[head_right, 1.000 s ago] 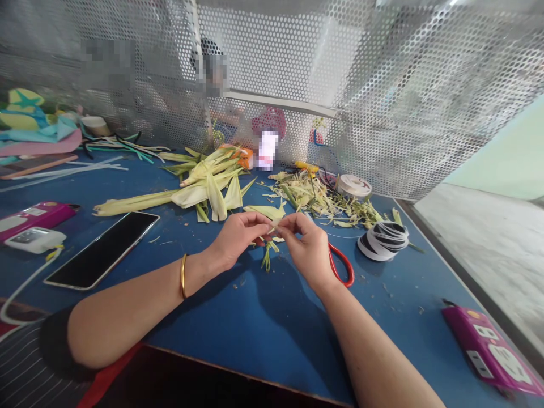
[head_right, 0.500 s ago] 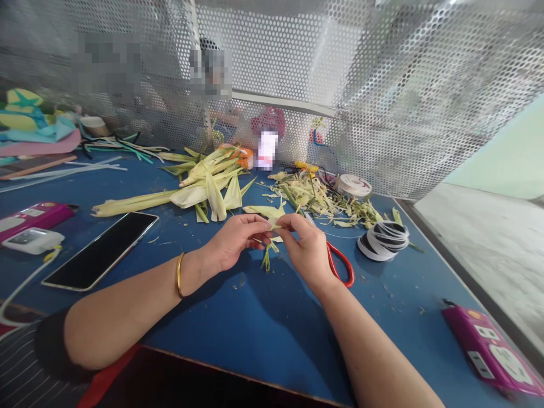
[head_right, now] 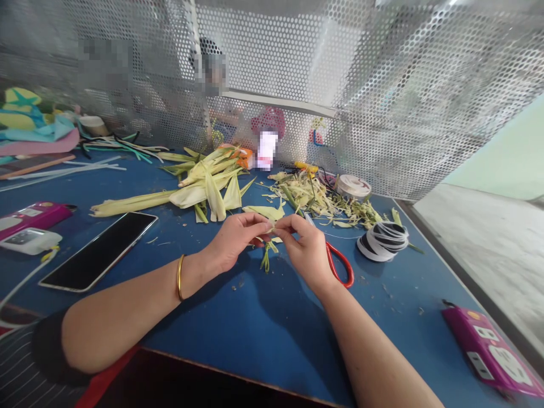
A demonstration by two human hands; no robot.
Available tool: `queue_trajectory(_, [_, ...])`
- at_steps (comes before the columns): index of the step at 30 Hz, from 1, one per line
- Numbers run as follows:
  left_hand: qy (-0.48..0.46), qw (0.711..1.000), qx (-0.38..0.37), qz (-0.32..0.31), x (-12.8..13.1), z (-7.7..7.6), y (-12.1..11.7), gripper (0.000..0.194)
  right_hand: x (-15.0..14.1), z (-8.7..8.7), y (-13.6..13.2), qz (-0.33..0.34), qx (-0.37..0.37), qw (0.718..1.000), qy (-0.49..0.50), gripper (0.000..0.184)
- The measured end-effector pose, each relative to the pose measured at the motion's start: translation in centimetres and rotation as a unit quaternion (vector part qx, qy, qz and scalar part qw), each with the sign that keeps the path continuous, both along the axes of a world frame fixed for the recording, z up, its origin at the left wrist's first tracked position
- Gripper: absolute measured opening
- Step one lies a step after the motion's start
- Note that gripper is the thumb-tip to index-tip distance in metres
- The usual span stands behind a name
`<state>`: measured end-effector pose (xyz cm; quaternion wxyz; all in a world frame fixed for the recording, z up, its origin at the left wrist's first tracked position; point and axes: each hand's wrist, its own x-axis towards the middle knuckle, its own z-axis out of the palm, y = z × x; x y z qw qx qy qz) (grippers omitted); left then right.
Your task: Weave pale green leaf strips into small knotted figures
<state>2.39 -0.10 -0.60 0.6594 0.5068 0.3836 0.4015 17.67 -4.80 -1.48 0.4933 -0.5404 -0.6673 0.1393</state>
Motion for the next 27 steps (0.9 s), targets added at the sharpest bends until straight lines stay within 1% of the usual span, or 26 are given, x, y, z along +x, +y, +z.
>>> queue_trajectory(5, [0.027, 0.997, 0.078, 0.008, 0.05, -0.36, -0.03, 0.007, -0.16, 0.18, -0.06, -0.006, -0.050, 0.996, 0.071, 0.009])
queue_trajectory(10, [0.067, 0.986, 0.152, 0.014, -0.09, -0.56, 0.06, 0.006, -0.25, 0.14, 0.10, -0.006, -0.055, 0.990, 0.129, 0.016])
queue_trajectory(13, [0.081, 0.982, 0.168, 0.008, -0.13, -0.34, -0.04, 0.005, -0.24, 0.00, 0.26, 0.004, -0.052, 0.986, 0.155, 0.024])
queue_trajectory(15, [0.083, 0.986, 0.146, 0.009, -0.10, -0.18, -0.09, 0.007, -0.21, -0.09, 0.29, 0.004, -0.047, 0.988, 0.144, 0.024])
queue_trajectory(17, [0.066, 0.994, 0.087, 0.008, -0.06, -0.08, -0.06, 0.009, -0.11, -0.16, 0.24, -0.003, -0.028, 0.994, 0.104, 0.019])
queue_trajectory(19, [0.031, 0.999, 0.009, -0.003, -0.07, -0.05, 0.06, 0.009, 0.06, -0.19, 0.14, -0.011, 0.001, 0.999, 0.037, 0.016])
queue_trajectory(22, [-0.020, 0.995, -0.085, -0.036, -0.23, -0.09, 0.35, 0.008, 0.38, -0.20, 0.01, -0.010, 0.044, 0.996, -0.073, 0.011])
queue_trajectory(24, [-0.038, 0.990, -0.124, -0.053, -0.38, -0.14, 0.53, 0.008, 0.53, -0.20, -0.02, -0.004, 0.063, 0.990, -0.124, 0.009])
queue_trajectory(27, [-0.047, 0.985, -0.154, -0.063, -0.49, -0.23, 0.67, 0.007, 0.58, -0.26, 0.03, -0.003, 0.076, 0.984, -0.161, 0.011])
